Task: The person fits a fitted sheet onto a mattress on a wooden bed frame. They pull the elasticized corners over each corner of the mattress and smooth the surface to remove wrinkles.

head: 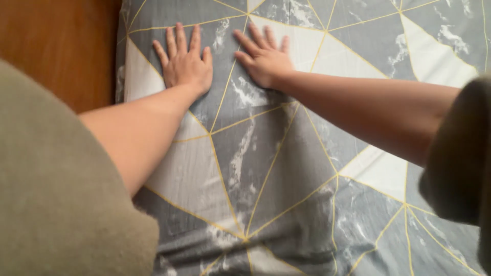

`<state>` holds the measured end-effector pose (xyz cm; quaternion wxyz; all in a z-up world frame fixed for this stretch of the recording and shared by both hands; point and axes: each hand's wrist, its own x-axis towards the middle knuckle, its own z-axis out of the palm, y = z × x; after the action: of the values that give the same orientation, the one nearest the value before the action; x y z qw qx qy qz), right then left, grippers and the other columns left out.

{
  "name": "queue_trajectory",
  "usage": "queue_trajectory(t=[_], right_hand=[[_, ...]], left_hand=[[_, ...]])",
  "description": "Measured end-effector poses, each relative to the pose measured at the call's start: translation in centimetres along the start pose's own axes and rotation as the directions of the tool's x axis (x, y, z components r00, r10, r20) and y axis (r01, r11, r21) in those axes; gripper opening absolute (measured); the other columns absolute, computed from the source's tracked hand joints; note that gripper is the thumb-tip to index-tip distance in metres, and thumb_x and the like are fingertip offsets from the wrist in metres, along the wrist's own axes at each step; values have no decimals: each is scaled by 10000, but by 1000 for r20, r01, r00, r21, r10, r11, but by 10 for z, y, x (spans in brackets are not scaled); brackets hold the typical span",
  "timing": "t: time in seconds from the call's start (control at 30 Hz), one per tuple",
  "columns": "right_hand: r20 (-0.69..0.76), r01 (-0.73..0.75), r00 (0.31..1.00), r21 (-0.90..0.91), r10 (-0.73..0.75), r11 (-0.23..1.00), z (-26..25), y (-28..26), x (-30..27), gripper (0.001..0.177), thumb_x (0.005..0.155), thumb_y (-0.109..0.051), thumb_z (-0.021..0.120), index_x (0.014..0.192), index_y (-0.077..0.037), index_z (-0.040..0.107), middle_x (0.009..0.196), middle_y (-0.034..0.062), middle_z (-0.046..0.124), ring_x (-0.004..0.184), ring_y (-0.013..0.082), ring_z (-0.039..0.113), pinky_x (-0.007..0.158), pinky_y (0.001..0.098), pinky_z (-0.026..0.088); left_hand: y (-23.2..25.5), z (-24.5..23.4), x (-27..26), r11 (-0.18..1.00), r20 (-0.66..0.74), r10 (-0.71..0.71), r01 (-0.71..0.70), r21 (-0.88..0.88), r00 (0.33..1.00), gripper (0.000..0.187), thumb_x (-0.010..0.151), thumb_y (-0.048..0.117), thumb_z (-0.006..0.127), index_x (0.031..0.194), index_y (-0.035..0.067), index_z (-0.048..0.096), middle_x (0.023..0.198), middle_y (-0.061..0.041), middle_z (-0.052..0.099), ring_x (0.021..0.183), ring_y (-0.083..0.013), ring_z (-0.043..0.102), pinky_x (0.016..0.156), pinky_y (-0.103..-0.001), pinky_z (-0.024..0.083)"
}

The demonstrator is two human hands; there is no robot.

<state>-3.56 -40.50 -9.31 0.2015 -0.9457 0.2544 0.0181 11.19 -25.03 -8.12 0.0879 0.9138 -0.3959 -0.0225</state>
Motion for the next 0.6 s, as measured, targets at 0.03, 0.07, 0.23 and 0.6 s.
queue_trajectory(t=[0.03,0.07,0.23,0.6], right_hand=[[-11,-68,998,8,68,998,-7,22,-5,661,1032,-607,291,1628,-344,178,1726,57,77,1585,358,18,1214,670,-10],[-26,-132,991,14,132,991,-17,47,-9,675,1031,-614,272,1629,-320,164,1728,62,69,1587,349,12,1222,641,-24],[-89,-439,895,4,437,899,-33,138,-31,712,1013,-622,253,1645,-310,155,1728,90,55,1578,382,-25,1232,612,-54],[-52,-519,854,-19,518,855,-8,161,-18,735,999,-631,223,1646,-314,78,1726,90,-45,1564,391,-121,1208,644,-90]], left_hand=[[-2,0,0,999,-9,-35,35,0,999,641,1033,456,362,1624,224,269,1703,-141,146,1566,-340,61,1221,-602,-53],[-3,1,1,997,-24,-71,71,0,997,652,1030,453,365,1630,220,267,1706,-144,141,1568,-345,63,1227,-588,-49],[-20,-10,10,977,-14,-211,211,21,977,673,1035,490,356,1642,224,237,1706,-147,111,1573,-354,48,1235,-586,-38],[-49,-29,65,898,56,-439,438,34,897,745,1003,609,387,1645,308,160,1706,-123,83,1501,-412,191,1170,-617,203]])
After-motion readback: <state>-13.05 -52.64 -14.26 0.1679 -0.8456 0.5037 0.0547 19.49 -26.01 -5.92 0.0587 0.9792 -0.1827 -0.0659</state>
